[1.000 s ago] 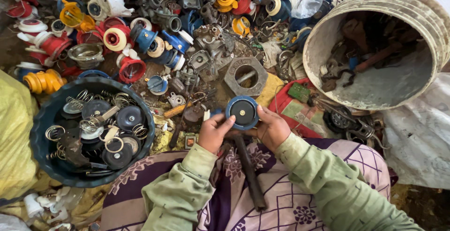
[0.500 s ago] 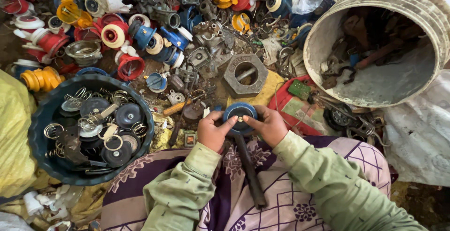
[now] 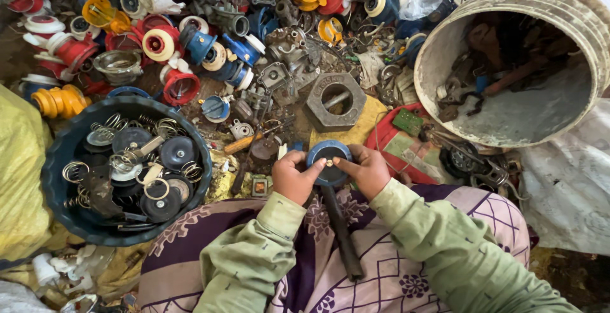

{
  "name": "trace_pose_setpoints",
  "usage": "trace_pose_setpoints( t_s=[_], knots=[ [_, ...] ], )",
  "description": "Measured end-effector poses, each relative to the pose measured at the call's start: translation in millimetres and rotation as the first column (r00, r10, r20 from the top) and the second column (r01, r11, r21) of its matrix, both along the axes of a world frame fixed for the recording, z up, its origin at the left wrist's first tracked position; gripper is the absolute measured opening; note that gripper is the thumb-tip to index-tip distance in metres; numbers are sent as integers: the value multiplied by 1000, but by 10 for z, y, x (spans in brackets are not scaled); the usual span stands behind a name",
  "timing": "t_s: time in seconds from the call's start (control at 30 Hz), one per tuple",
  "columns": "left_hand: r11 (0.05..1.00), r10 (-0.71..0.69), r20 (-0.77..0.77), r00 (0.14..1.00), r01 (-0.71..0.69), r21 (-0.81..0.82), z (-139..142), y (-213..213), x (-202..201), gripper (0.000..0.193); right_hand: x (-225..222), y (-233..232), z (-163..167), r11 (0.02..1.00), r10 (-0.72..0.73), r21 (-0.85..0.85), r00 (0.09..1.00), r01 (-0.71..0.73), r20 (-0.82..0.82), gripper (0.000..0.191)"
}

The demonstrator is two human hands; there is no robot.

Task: The person sits on the floor and uses a hammer to strike and break apart blue and white plastic or metal components. They repeatedly pick up parts from a pile, hit them to separate pieces, and place the broken fragments into a nearby bucket.

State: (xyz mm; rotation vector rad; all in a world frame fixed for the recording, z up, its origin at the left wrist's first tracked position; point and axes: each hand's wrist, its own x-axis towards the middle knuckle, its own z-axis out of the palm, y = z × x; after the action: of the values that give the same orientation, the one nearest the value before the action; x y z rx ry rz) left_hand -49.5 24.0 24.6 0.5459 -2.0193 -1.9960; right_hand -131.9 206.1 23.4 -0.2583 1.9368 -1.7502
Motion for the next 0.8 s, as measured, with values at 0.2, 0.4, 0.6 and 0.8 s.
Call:
trace_pose_setpoints(
  t_s=[0.2,0.4,0.6,0.8],
  knots=[
    [982,-34,-97,995,51,180,-88,-5,-32,18,8,-44,128,997,-73,15,968,72,241,34],
    [833,-87,-70,994,111,542,-32,-86,-58,24,-31,-103,355,967,-102,-152,854,206,510,43],
    [856,-135,-110,985,172,488,-127,-59,-58,31,-36,-87,340,931,3,-299,817,208,577,49],
    [920,-33,-68,997,57,389,-574,-16,-116,30,-143,43,-62,901,78,399,969,-169,234,42]
  ],
)
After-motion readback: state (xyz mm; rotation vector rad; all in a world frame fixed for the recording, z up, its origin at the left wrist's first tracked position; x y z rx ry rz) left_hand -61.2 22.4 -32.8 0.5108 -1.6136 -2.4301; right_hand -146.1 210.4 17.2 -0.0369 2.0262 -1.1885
